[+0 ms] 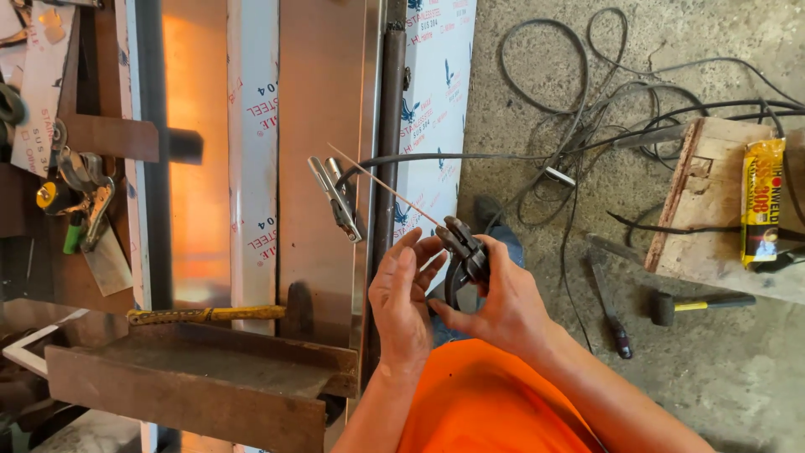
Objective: The person welds a metal frame using a welding torch and filler rod. They repeatedly position the rod, strike an arc, and weld along seams, then reposition the frame and continue welding other joints.
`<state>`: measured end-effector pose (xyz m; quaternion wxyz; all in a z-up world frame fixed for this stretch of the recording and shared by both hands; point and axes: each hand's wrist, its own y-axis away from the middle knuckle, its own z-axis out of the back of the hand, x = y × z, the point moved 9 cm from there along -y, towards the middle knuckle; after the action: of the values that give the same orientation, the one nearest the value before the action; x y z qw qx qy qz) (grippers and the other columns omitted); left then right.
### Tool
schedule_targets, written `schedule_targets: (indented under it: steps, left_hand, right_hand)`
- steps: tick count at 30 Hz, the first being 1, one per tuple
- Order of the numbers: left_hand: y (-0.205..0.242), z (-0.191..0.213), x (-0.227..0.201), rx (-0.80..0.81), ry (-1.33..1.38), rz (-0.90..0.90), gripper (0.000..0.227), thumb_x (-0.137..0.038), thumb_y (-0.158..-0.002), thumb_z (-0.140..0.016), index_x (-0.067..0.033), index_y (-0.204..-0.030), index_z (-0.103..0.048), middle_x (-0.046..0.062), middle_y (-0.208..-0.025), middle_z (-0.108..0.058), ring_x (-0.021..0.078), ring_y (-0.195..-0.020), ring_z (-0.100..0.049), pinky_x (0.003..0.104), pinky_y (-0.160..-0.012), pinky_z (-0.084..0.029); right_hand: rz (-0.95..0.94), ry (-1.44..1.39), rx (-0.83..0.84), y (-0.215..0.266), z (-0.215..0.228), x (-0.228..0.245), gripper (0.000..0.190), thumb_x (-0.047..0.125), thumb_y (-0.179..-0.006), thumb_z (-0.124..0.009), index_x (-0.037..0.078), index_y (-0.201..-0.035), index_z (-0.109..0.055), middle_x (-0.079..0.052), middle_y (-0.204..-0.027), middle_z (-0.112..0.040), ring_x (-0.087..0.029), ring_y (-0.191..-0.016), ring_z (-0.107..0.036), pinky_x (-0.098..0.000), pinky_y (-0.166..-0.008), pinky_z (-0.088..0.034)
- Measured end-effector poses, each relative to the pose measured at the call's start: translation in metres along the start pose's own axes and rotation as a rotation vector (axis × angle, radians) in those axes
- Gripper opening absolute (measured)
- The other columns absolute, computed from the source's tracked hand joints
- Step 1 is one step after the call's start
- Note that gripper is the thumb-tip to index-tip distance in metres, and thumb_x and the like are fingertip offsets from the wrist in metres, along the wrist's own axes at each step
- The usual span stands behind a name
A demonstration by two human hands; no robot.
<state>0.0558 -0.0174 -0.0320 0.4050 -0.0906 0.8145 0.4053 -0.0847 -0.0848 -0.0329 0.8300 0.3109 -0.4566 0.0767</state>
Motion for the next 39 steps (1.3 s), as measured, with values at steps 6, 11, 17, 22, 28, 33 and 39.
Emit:
schedule_targets:
  steps: [6,11,17,22,28,33,39]
  left_hand:
    - [-0.010,0.009,0.013,0.004,0.077,0.068,0.034,-0.021,-0.105,-0.058,0.0068,-0.123,-0.067,0.014,-0.111,-0.073,0.0218,-0.103,-0.070,0.039,-0.097,-0.056]
    - [-0.008,0.004,0.003,0.006,0.046,0.111,0.029,-0.017,-0.103,-0.063,0.0049,-0.120,-0.070,0.012,-0.105,-0.074,0.0213,-0.096,-0.070,0.037,-0.089,-0.055]
    - [-0.003,0.055,-0.019,-0.125,-0.264,-0.012,0.027,-0.017,-0.099,-0.063,0.0055,-0.108,-0.073,0.015,-0.093,-0.077,0.0243,-0.088,-0.076,0.038,-0.086,-0.062]
    - [0.001,0.115,-0.029,-0.241,-0.345,-0.087,0.033,-0.020,-0.103,-0.061,0.0100,-0.099,-0.073,0.017,-0.090,-0.076,0.0252,-0.083,-0.075,0.038,-0.084,-0.061]
    - [0.018,0.152,-0.038,-0.330,-0.452,-0.108,0.029,-0.019,-0.101,-0.061,0.0083,-0.099,-0.072,0.014,-0.090,-0.075,0.0233,-0.084,-0.074,0.037,-0.083,-0.061]
    - [0.031,0.168,-0.033,-0.405,-0.501,-0.069,0.029,-0.019,-0.100,-0.063,0.0083,-0.099,-0.071,0.012,-0.091,-0.074,0.0209,-0.083,-0.073,0.036,-0.082,-0.062]
    - [0.039,0.160,-0.037,-0.404,-0.594,-0.059,0.031,-0.021,-0.100,-0.062,0.0081,-0.100,-0.073,0.011,-0.089,-0.075,0.0186,-0.083,-0.074,0.034,-0.082,-0.061]
  right_hand:
    - [0.192,0.080,-0.077,0.004,-0.001,0.013,0.096,0.043,-0.057,-0.097,0.003,-0.130,-0.050,-0.008,-0.081,-0.067,-0.023,-0.069,-0.068,-0.0364,-0.061,-0.055]
    - [0.245,0.024,-0.092,0.005,0.003,0.014,0.091,0.041,-0.060,-0.096,0.002,-0.129,-0.051,-0.007,-0.087,-0.069,-0.020,-0.069,-0.067,-0.0337,-0.063,-0.056]
    - [-0.026,-0.099,-0.187,-0.031,0.033,-0.053,0.081,0.041,-0.064,-0.092,0.001,-0.119,-0.048,-0.006,-0.074,-0.065,-0.013,-0.062,-0.063,-0.0315,-0.056,-0.055]
    - [-0.116,-0.175,-0.304,-0.084,0.034,-0.088,0.059,0.040,-0.075,-0.087,0.004,-0.106,-0.051,-0.004,-0.072,-0.065,-0.013,-0.063,-0.061,-0.0329,-0.061,-0.053]
    - [-0.164,-0.103,-0.293,-0.116,0.009,-0.101,0.061,0.045,-0.074,-0.089,0.003,-0.097,-0.051,-0.006,-0.071,-0.066,-0.018,-0.062,-0.065,-0.0361,-0.059,-0.054]
    - [-0.131,-0.146,-0.315,-0.125,-0.003,-0.102,0.062,0.046,-0.074,-0.088,0.004,-0.098,-0.049,-0.007,-0.071,-0.066,-0.019,-0.061,-0.066,-0.0361,-0.058,-0.055]
    - [-0.135,-0.145,-0.281,-0.117,-0.005,-0.100,0.062,0.044,-0.075,-0.090,0.003,-0.096,-0.049,-0.006,-0.071,-0.066,-0.018,-0.062,-0.066,-0.0352,-0.059,-0.054]
